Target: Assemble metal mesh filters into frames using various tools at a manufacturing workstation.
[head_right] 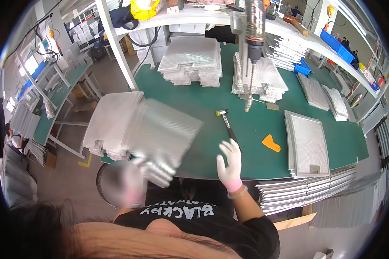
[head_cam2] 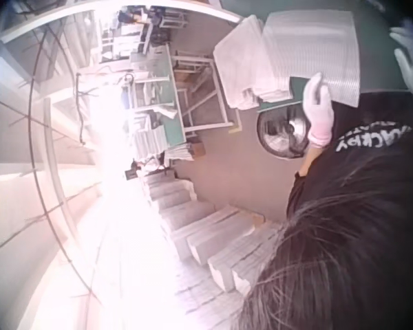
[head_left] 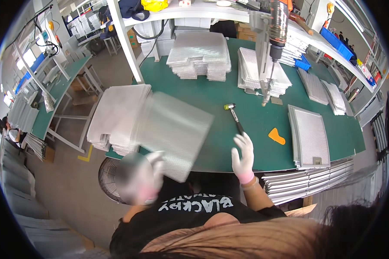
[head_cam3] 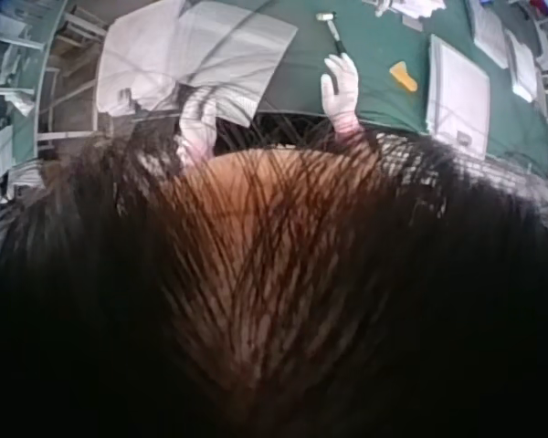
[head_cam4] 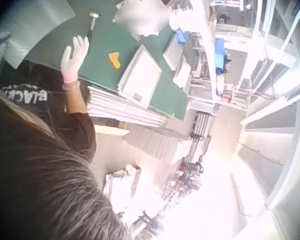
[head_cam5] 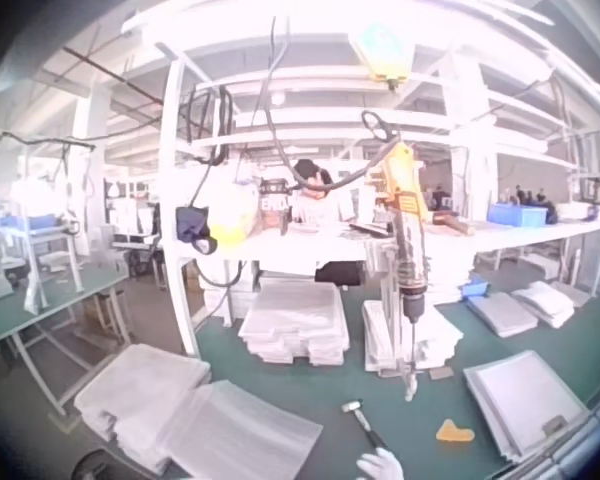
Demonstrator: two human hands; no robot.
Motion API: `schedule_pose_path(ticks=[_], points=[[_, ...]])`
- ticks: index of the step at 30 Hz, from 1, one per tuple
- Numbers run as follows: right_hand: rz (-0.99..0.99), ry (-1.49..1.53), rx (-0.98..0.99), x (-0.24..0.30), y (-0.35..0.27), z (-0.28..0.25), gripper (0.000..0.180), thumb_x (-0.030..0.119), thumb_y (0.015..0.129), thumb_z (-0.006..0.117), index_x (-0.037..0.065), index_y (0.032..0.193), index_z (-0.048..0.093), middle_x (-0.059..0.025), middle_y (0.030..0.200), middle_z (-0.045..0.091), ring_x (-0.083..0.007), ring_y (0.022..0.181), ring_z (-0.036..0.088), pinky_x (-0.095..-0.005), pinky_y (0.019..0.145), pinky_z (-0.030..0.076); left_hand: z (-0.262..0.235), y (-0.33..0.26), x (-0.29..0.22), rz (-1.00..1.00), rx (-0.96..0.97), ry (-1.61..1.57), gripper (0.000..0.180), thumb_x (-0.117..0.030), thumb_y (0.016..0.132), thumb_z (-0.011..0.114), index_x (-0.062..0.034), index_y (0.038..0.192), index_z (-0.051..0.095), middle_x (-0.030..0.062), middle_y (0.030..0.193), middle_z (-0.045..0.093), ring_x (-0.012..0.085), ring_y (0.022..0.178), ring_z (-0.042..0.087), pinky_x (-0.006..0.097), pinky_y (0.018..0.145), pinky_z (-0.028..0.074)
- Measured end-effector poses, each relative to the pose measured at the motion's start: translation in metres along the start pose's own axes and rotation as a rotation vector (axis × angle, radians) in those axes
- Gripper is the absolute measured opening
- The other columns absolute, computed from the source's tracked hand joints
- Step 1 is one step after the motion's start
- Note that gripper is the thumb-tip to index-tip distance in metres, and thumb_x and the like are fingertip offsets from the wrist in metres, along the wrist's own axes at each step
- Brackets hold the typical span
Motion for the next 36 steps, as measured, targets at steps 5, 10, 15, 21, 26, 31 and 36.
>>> schedule_pose_path(ticks=[5, 10, 15, 21, 26, 31, 36], points=[[-0.055, -0.201, 0.671, -0.051, -0.011, 0.115, 0.049, 0.026, 0.088, 0.06, 0.009, 0.133, 0.056, -0.0147, 0.143, 0.05, -0.0387, 0.136, 0.039, -0.0543, 0.114, 0.025, 0.17, -0.07, 0.051, 0.286, 0.918, 0.637, 0.073, -0.042, 0.086, 0.065, 0.0097, 0.131, 0.041, 0.027, 0.129, 0.053, 0.0387, 0.122, 0.053, 0.043, 0.098, 0.047], [-0.33, -0.246, 1.002, -0.049, -0.008, 0.159, 0.053, 0.034, 0.088, 0.058, 0.013, 0.136, 0.054, -0.0114, 0.148, 0.044, -0.0348, 0.14, 0.034, -0.0586, 0.116, 0.02, 0.151, -0.027, 0.047, 0.017, 1.119, 0.69, 0.045, -0.04, 0.089, 0.061, -0.0073, 0.12, 0.058, 0.0147, 0.105, 0.067, 0.0351, 0.091, 0.067, 0.045, 0.078, 0.054], [-0.221, -0.247, 0.311, -0.02, 0.191, 0.125, 0.025, 0.02, 0.082, 0.062, 0.005, 0.102, 0.064, -0.018, 0.104, 0.064, -0.0363, 0.104, 0.058, -0.0475, 0.097, 0.043, 0.126, 0.045, 0.123, 0.216, 0.625, 0.984, 0.075, -0.053, 0.088, 0.056, -0.0032, 0.143, 0.043, 0.0207, 0.15, 0.037, 0.0371, 0.14, 0.032, 0.051, 0.116, 0.022], [0.336, -0.532, 0.154, -0.117, 0.354, 0.128, 0.073, 0.052, 0.083, 0.067, 0.0, 0.132, 0.052, -0.0189, 0.138, 0.051, -0.0381, 0.124, 0.052, -0.048, 0.106, 0.041, 0.146, 0.053, 0.131, 0.142, 0.683, 0.944, 0.082, -0.06, 0.089, 0.051, -0.004, 0.147, 0.039, 0.0201, 0.155, 0.032, 0.0355, 0.145, 0.025, 0.051, 0.118, 0.017], [0.728, -0.656, 0.515, -0.124, 0.351, 0.159, 0.087, 0.063, 0.071, 0.074, 0.011, 0.137, 0.054, -0.0122, 0.145, 0.049, -0.0297, 0.132, 0.05, -0.0491, 0.108, 0.04, 0.138, 0.053, 0.136, 0.105, 0.664, 0.875, 0.082, -0.058, 0.086, 0.056, -0.0033, 0.146, 0.04, 0.0207, 0.154, 0.032, 0.0378, 0.145, 0.025, 0.053, 0.119, 0.015], [0.744, -0.691, 0.426, -0.123, 0.358, 0.149, 0.085, 0.059, 0.072, 0.075, 0.01, 0.137, 0.054, -0.0126, 0.143, 0.051, -0.0305, 0.133, 0.048, -0.0558, 0.114, 0.03, 0.138, 0.056, 0.135, 0.122, 0.65, 0.855, 0.081, -0.057, 0.086, 0.057, -0.0026, 0.144, 0.042, 0.0217, 0.153, 0.034, 0.0386, 0.144, 0.026, 0.054, 0.118, 0.016], [0.654, -0.801, 0.449, -0.1, 0.362, 0.15, 0.073, 0.055, 0.073, 0.075, 0.015, 0.132, 0.06, -0.0097, 0.141, 0.054, -0.0296, 0.132, 0.05, -0.057, 0.114, 0.029, 0.139, 0.057, 0.129, 0.165, 0.643, 0.85, 0.079, -0.056, 0.086, 0.057, -0.0021, 0.143, 0.043, 0.0222, 0.15, 0.037, 0.0379, 0.14, 0.031, 0.054, 0.117, 0.019]])
Point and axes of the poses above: each hand's wrist, its own y-axis towards the middle knuckle, its own z-axis out of the palm, x = y × z, the point moved 9 cm from there along y, towards the middle knuckle
